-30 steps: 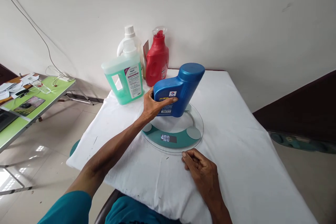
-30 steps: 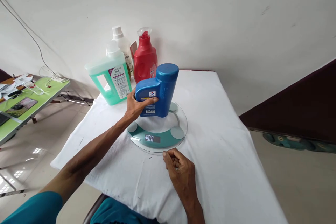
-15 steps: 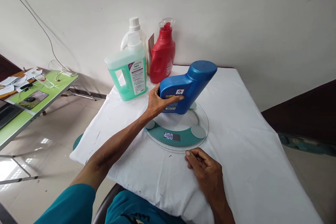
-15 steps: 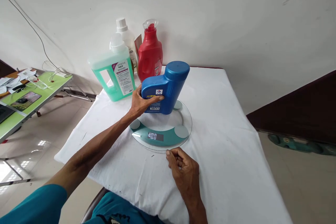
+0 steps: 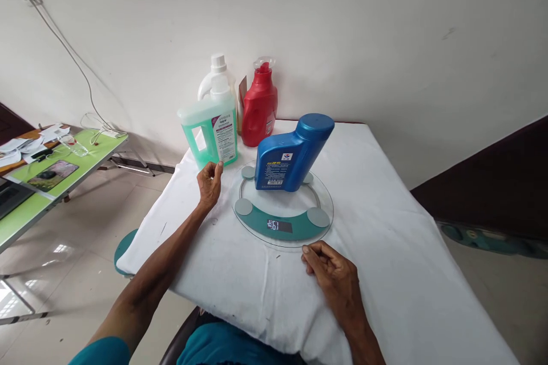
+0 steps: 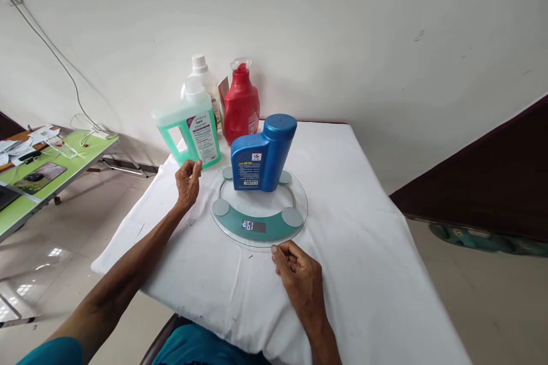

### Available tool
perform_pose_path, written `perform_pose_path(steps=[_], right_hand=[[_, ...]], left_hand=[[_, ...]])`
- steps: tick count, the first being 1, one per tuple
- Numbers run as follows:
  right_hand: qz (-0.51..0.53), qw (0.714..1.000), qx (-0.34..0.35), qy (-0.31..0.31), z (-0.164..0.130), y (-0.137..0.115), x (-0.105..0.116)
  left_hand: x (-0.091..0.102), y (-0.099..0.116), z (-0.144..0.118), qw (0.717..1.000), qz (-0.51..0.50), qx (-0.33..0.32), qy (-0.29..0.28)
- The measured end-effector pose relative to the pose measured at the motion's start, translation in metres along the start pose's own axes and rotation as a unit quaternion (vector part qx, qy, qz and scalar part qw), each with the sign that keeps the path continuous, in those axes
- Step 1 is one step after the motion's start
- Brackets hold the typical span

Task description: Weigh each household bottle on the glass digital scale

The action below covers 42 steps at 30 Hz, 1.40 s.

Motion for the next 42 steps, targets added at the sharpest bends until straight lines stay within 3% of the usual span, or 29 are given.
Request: perform_pose_path(steps=[5,9,17,28,42], right_hand=[[0.001,1.0,-0.022,0.015,-0.001,-0.002,0.0],[-0.002,1.0,-0.023,0.018,-0.001,0.003,-0.001],[0.0,0.999,-0.019,0.029,0.0,0.017,-0.003],[0.023,0.999,-0.03,0.034,-0.006,-0.001,-0.003],[0.008,0.999,-0.027,0.027,-0.007,-0.002,-0.002]], left_hand=[[0.015,-0.048,0.004,0.99,0.001,0.137,-0.036],[0.012,-0.061,0.009,0.984,-0.004,0.173,-0.034],[0.011,-0.066,0.009,0.984,-0.007,0.177,-0.028],[0.011,-0.063,0.006,0.987,0.02,0.154,-0.04],[0.01,-0.061,0.006,0.986,0.037,0.152,-0.051]])
Point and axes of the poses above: each hand's wrist, its own z-axis towards the middle knuckle, its own x-axis out of the back of the hand, y = z × x, the point moved 4 cm from there along z, towards the middle knuckle, and after that the axes turned 12 degrees about y, right-handed, at the moved point
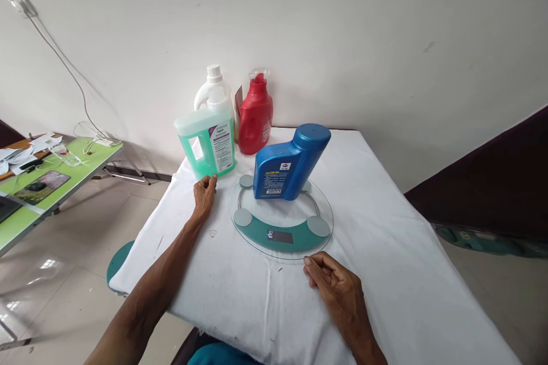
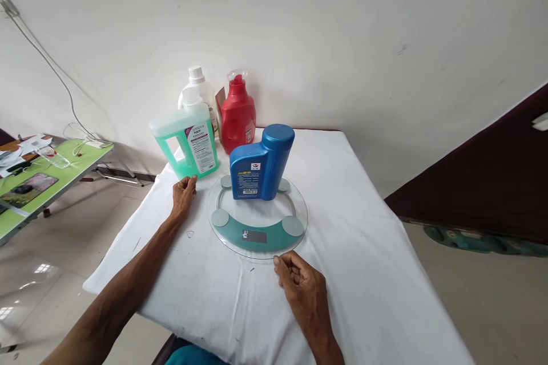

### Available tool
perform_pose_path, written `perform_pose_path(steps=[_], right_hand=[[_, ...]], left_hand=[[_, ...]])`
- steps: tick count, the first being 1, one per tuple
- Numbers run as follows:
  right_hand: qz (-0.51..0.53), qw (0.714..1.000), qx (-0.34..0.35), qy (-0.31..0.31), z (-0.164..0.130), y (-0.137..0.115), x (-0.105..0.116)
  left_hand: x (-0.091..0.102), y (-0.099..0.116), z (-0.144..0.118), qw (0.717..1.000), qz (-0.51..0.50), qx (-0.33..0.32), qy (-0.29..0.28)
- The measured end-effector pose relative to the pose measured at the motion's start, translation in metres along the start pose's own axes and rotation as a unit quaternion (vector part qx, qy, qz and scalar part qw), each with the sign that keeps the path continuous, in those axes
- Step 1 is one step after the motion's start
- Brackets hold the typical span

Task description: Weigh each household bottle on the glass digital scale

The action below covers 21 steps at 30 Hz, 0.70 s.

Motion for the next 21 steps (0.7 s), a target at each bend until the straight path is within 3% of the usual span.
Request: perform_pose_path(steps=[21], right_hand=[[0.001,1.0,0.014,0.007,0.0011,-0.0014,0.0004]], left_hand=[[0.0004,0.0021,-0.0009,1.0,0.006,0.008,0.002]])
Point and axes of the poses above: each hand's wrist, its own z-axis towards the middle knuckle, its own x-axis out of the back of the hand, y = z × x, the point moved 4 cm from there along z, towards the middle knuckle, and after that the axes turned 12 degrees about y, right-handed, at the moved point
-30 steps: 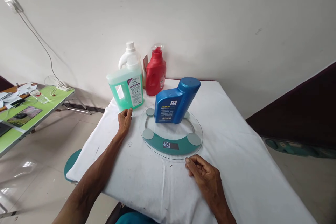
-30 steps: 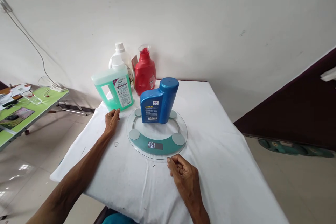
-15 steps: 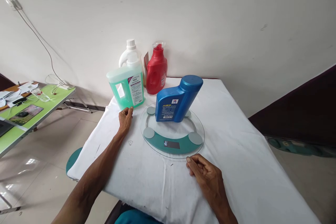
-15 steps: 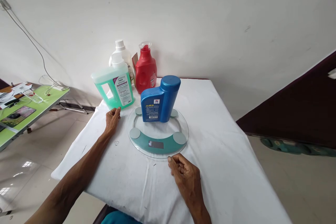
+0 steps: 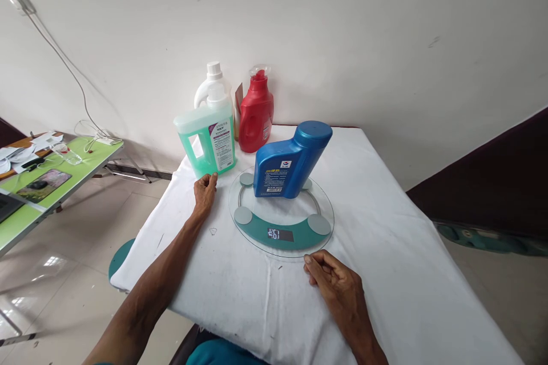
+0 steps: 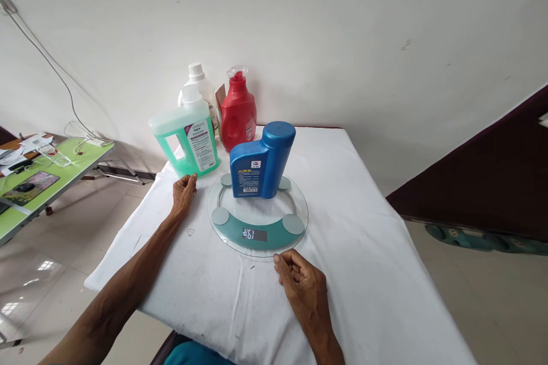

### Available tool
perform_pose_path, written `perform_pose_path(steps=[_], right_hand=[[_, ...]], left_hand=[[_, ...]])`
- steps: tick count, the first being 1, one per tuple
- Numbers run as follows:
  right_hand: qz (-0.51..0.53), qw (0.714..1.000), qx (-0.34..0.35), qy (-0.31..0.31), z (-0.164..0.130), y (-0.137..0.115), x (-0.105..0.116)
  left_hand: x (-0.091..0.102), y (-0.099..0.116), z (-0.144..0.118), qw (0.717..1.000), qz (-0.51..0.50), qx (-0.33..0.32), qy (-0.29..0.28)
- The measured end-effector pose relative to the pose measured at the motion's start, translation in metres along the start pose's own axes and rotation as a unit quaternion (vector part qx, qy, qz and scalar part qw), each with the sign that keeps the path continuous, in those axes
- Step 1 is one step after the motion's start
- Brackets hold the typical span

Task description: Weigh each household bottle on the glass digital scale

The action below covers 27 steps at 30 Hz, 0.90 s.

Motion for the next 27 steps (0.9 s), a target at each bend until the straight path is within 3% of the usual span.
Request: perform_pose_path(steps=[14,19,22,27], right_hand=[[-0.009,1.0,0.006,-0.004,0.001,0.006,0.0],[0.001,1.0,-0.006,0.001,0.002,0.008,0.0],[0.002,1.0,-0.007,-0.008,0.005,0.007,0.002],[-0.01,1.0,-0.002,-0.026,0.006,0.006,0.004]], left_hand=[[0.0,0.002,-0.001,1.0,0.002,-0.007,0.004],[-0.001,0.022,-0.01,0.998,0.016,-0.061,-0.013],[-0.006,0.043,-0.02,0.994,-0.017,-0.099,-0.048],[-0.031,0.073,-0.033,0.973,-0.069,-0.126,-0.178]])
Point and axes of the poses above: each hand's wrist, its own z-axis towards the middle knuckle, its own x-axis out of the back of the hand, y = z × x, the point moved 4 cm from there along z, towards the middle knuckle, and after that the axes turned 12 degrees about y, right-handed, at the moved point
